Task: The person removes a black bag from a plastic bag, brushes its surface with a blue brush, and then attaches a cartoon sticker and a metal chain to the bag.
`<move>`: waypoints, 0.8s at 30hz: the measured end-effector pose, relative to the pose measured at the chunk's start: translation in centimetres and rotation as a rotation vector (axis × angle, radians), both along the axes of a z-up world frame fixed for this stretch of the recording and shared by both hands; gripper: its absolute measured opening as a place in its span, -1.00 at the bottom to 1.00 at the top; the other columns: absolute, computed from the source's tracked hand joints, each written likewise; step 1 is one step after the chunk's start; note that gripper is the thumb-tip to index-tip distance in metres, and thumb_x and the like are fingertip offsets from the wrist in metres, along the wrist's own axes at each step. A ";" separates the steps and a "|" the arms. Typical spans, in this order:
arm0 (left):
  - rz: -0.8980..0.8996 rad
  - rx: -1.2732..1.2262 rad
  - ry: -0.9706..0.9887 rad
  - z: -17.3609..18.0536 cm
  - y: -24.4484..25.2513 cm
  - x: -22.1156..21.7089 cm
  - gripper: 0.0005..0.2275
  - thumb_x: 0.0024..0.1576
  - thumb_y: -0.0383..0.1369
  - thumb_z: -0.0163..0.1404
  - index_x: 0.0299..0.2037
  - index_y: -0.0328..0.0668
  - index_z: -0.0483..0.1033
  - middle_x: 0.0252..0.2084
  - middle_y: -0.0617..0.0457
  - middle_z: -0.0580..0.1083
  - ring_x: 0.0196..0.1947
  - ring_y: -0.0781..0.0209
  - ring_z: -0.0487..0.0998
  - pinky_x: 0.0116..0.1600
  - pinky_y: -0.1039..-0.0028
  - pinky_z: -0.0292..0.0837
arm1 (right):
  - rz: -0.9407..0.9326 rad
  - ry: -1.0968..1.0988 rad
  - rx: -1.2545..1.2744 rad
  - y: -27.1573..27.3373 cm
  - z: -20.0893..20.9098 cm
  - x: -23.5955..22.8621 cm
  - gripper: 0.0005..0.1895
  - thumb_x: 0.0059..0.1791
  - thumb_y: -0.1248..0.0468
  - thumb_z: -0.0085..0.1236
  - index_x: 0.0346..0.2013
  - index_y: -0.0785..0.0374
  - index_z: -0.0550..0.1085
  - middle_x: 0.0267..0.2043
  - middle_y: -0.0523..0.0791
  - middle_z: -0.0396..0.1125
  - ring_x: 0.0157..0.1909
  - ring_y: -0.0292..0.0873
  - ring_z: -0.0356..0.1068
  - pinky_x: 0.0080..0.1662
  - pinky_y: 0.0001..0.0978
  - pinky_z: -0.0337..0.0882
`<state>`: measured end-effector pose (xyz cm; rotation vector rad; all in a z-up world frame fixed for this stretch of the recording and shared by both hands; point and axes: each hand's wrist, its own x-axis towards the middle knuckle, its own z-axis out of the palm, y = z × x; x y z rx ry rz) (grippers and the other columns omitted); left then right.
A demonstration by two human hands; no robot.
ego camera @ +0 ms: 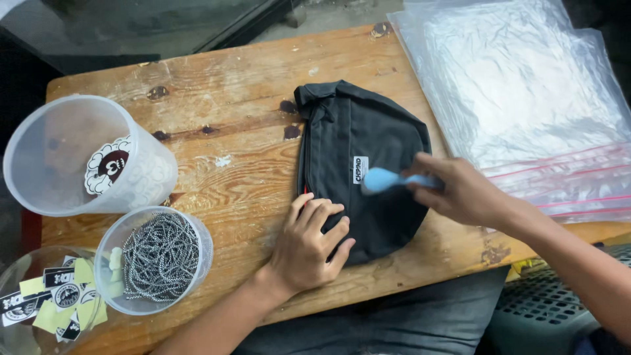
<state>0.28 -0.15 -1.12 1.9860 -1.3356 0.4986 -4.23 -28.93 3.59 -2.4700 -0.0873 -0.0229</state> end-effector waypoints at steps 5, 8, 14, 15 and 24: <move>-0.022 0.050 0.060 1.4 0.0 0.0 -0.83 0.06 -0.34 0.15 -0.24 -0.27 0.52 -0.11 -0.16 0.44 -0.11 -0.08 0.47 0.18 0.04 0.35 | -0.081 -0.310 -0.513 -3.6 0.3 3.5 -0.97 0.10 0.30 0.05 -0.18 0.17 0.40 -0.47 -0.12 0.31 -0.65 -0.08 0.18 -0.57 -0.24 0.12; -0.036 0.043 0.077 1.3 0.0 0.0 -0.82 0.06 -0.36 0.15 -0.24 -0.30 0.51 -0.12 -0.19 0.43 -0.11 -0.13 0.45 0.16 0.01 0.38 | -0.020 -0.071 -0.202 -2.8 2.1 5.7 -0.86 0.01 0.30 0.15 -0.14 0.16 0.47 -0.55 -0.11 0.30 -0.58 -0.12 0.18 -0.45 -0.26 0.14; -0.036 0.070 0.079 1.2 0.0 -0.1 -0.79 0.06 -0.34 0.17 -0.22 -0.31 0.51 -0.10 -0.19 0.42 -0.09 -0.18 0.42 0.14 0.04 0.44 | 0.108 -0.283 -0.558 -2.9 0.2 10.4 -0.96 0.06 0.32 -0.10 -0.29 0.15 0.29 -0.38 -0.14 0.33 -0.62 0.00 0.21 -0.61 -0.16 0.11; -0.036 0.076 0.076 1.2 0.0 -0.2 -0.79 0.06 -0.33 0.18 -0.23 -0.30 0.51 -0.11 -0.19 0.42 -0.10 -0.17 0.42 0.14 0.05 0.44 | 0.139 -0.372 -0.528 -1.8 0.3 10.6 -0.92 0.07 0.36 -0.16 -0.33 0.18 0.26 -0.46 -0.11 0.24 -0.65 -0.04 0.13 -0.63 -0.19 0.05; 0.005 0.098 0.135 0.3 0.1 -0.4 -0.79 0.08 -0.30 0.19 -0.21 -0.18 0.45 -0.05 -0.16 0.38 0.14 -0.32 0.41 0.12 0.03 0.51 | 0.141 -0.238 -0.611 -1.9 -0.3 12.1 -0.92 0.07 0.38 -0.14 -0.30 0.15 0.25 -0.51 -0.12 0.21 -0.60 -0.01 0.15 -0.61 -0.17 0.05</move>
